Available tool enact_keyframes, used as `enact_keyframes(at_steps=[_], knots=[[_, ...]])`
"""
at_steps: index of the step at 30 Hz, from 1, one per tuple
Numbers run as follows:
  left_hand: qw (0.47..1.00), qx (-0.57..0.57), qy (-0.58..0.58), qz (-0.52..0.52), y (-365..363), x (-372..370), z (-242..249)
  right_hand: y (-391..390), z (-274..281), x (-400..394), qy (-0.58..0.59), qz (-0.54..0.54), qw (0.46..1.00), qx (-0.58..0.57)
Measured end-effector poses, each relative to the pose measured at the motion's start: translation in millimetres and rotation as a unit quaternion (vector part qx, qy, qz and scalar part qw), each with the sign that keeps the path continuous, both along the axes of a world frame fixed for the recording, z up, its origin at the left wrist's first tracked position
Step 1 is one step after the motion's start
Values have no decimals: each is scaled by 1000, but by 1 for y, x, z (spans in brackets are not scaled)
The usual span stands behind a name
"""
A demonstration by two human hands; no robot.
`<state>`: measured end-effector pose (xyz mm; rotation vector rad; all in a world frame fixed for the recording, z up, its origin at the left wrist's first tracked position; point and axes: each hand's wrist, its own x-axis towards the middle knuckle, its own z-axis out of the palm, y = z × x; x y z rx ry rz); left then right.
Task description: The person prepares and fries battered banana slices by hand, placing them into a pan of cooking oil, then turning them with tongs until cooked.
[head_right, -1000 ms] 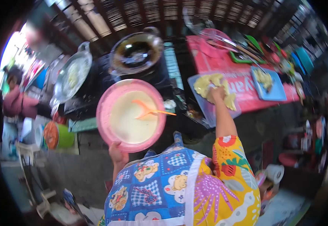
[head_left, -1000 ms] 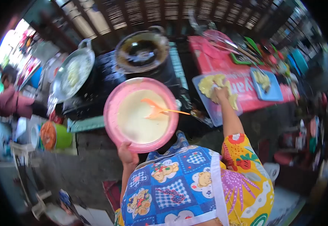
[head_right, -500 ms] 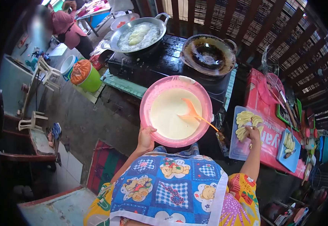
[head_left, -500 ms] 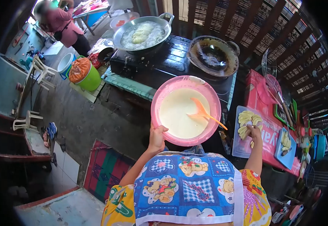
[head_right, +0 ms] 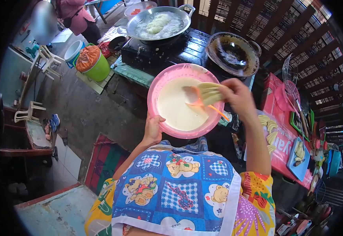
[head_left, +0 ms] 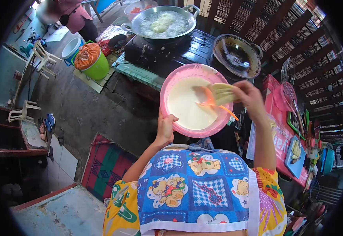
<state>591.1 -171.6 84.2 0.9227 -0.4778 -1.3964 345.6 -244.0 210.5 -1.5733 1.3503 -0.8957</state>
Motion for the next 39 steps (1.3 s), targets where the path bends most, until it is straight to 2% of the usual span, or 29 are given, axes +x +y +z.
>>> enact_keyframes(at_steps=[3,4,5,6,7,8,9,11,13,15,17,20,23,24,25,27,29,31,33,35,36,39], knots=[[1000,7,11,5,-2,14,1,-11,-32,60,11,67,997,36],[1000,8,12,10,-2,20,3,-8,-35,71,103,63,992,-47],[1000,16,20,12,-3,28,6,-7,-32,74,103,69,991,-46],[999,27,28,12,-3,34,7,-4,-25,73,282,112,939,-163],[999,30,30,16,-2,41,8,1,-17,75,445,150,839,-274],[999,21,24,21,-3,48,9,10,-5,83,519,178,802,-238],[999,13,17,24,-4,54,10,7,-11,86,519,181,801,-236],[999,9,22,27,-7,69,10,0,-30,93,607,216,715,-273],[999,0,24,31,-10,81,11,-6,-13,108,576,204,729,-308],[999,-3,30,41,-13,92,11,-10,19,117,601,196,739,-233],[999,-6,21,40,-16,102,11,-8,42,126,593,196,739,-255],[999,-9,17,35,-20,114,10,-9,40,138,629,266,711,-170],[999,-11,24,32,-23,123,4,-16,28,166,612,269,728,-151],[999,-13,27,33,-23,126,3,-18,28,174,581,237,762,-160],[999,-12,28,34,-23,130,2,-18,33,180,581,239,762,-161],[1000,-14,14,23,-24,139,2,-20,45,192,542,175,788,-233],[999,-16,16,26,-25,144,5,-26,38,190,556,178,779,-229],[999,-18,20,27,-25,149,6,-26,30,192,599,217,736,-230],[1000,-3,19,19,-25,153,4,-25,28,200,576,212,750,-245],[1000,-2,21,16,-23,156,4,-30,34,207,524,145,764,-346],[1000,-2,22,13,-23,157,4,-37,31,206,530,124,755,-366],[1000,12,12,1,-24,163,4,-59,14,199,515,135,753,-386]])
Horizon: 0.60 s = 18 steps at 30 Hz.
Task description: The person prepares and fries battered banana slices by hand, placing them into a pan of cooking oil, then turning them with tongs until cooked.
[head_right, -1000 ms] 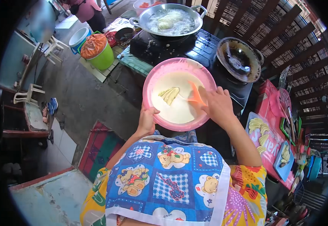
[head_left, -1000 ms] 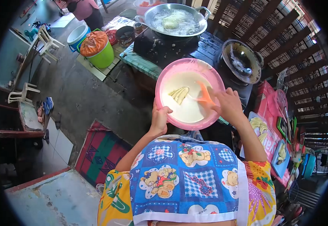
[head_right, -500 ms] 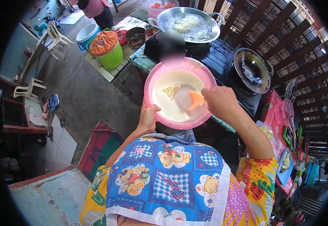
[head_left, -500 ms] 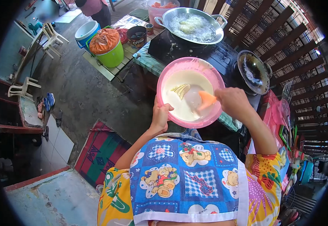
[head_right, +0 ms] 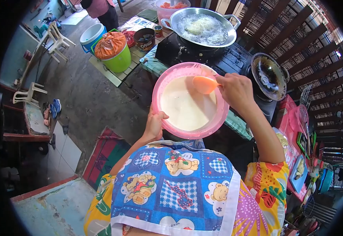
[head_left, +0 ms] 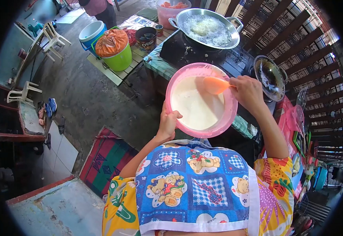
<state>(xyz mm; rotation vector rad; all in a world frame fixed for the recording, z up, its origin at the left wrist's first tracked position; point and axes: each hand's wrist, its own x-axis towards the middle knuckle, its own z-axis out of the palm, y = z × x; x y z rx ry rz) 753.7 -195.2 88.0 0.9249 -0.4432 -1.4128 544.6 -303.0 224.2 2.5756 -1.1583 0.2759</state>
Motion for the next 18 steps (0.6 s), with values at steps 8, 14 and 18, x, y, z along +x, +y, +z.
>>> enact_keyframes(at_steps=[8,14,18], knots=[[1000,1,6,-13,-3,7,-1,5,0,7,17,-80,979,186],[1000,-7,-15,-21,-7,12,0,14,-13,20,19,-83,975,207],[1000,6,-8,-22,-9,16,-4,32,3,33,34,-104,974,199]])
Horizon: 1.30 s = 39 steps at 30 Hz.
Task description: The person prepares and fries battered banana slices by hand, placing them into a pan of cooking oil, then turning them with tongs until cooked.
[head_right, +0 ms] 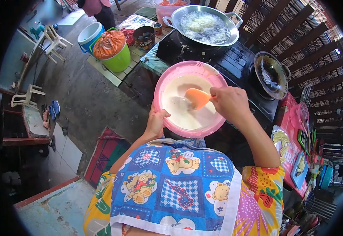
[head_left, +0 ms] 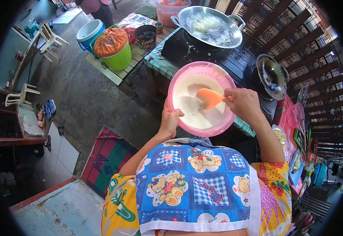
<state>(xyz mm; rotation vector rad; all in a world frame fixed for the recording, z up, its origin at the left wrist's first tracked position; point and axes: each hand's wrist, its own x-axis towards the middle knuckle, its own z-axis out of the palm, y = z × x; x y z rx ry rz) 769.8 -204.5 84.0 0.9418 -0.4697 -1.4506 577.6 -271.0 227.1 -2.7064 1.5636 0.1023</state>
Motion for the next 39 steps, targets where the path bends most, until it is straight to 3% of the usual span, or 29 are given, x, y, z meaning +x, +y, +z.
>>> enact_keyframes(at_steps=[13,19,24,31,34,37,39], knots=[[1000,-14,-11,-9,-5,18,-1,14,-31,34,-67,-18,998,2],[1000,-1,-13,-5,-7,31,-7,-1,-52,30,-124,-67,987,71],[1000,19,1,-1,-9,36,-10,-18,-65,18,-208,-122,950,199],[1000,18,2,6,-25,33,-12,-43,-63,-5,-261,-147,932,203],[1000,16,7,11,-42,29,-5,-64,-57,-22,-313,-140,910,234],[1000,4,8,15,-64,26,8,-97,-37,-38,-434,-119,845,289],[1000,-1,23,10,-80,25,18,-118,-15,-49,-444,-106,848,269]])
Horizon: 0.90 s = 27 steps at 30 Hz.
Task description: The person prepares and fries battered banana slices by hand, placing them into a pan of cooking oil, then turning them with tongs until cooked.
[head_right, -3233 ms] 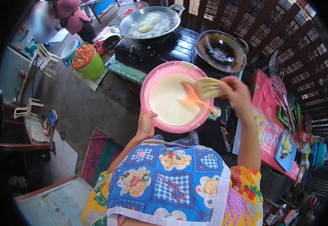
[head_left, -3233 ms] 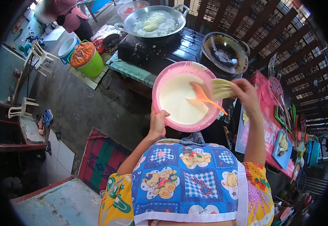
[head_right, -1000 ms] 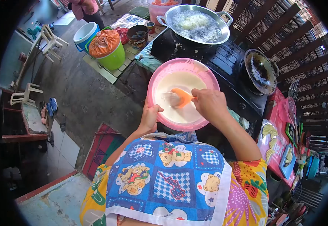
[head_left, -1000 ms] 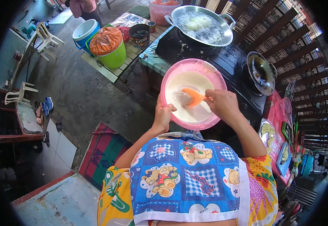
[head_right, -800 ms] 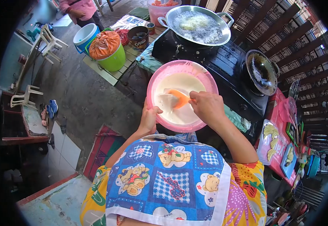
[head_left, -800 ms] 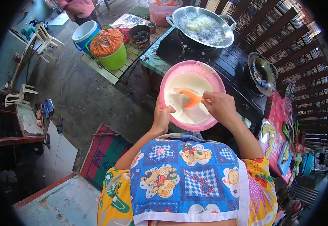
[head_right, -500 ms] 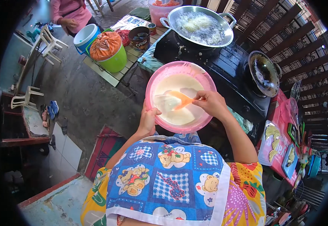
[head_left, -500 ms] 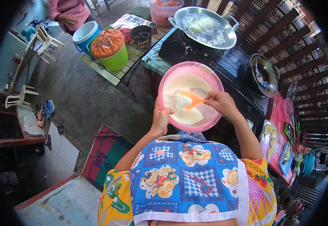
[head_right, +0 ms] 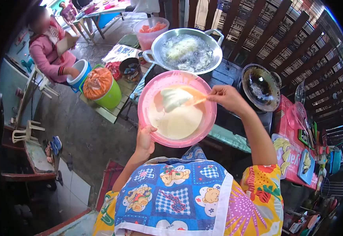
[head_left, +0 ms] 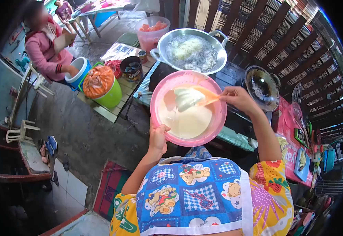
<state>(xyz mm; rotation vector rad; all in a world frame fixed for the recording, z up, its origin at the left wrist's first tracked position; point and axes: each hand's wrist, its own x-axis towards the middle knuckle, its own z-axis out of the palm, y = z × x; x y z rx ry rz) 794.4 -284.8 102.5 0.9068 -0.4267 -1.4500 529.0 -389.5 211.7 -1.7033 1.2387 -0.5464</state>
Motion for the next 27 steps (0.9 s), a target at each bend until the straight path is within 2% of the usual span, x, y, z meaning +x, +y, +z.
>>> enact_keyframes(at_steps=[4,7,9,11,13,15,18,21,22,24,27], knots=[[1000,-17,5,8,-32,-5,12,-53,45,-22,6,-36,999,-20],[1000,-24,10,13,-45,-8,16,-109,53,-48,-11,-58,997,-43],[1000,-19,11,15,-48,-9,19,-143,58,-58,25,-93,994,-45],[1000,-13,11,19,-49,-9,18,-185,44,-75,31,-98,994,-48],[1000,-4,-7,24,-48,-8,16,-217,26,-81,222,-151,953,-138],[1000,1,-6,22,-46,-8,15,-242,11,-79,345,-170,911,-150],[999,32,-15,39,-43,-8,17,-254,2,-52,454,-194,854,-165],[999,24,-3,45,-42,-9,11,-257,-12,-32,503,-168,796,-292],[999,24,-3,45,-42,-9,12,-256,-11,-26,503,-167,796,-292],[999,26,-8,47,-41,-10,14,-252,-7,-17,541,-114,760,-340],[999,28,0,42,-40,-9,15,-245,5,-21,526,-176,757,-346]])
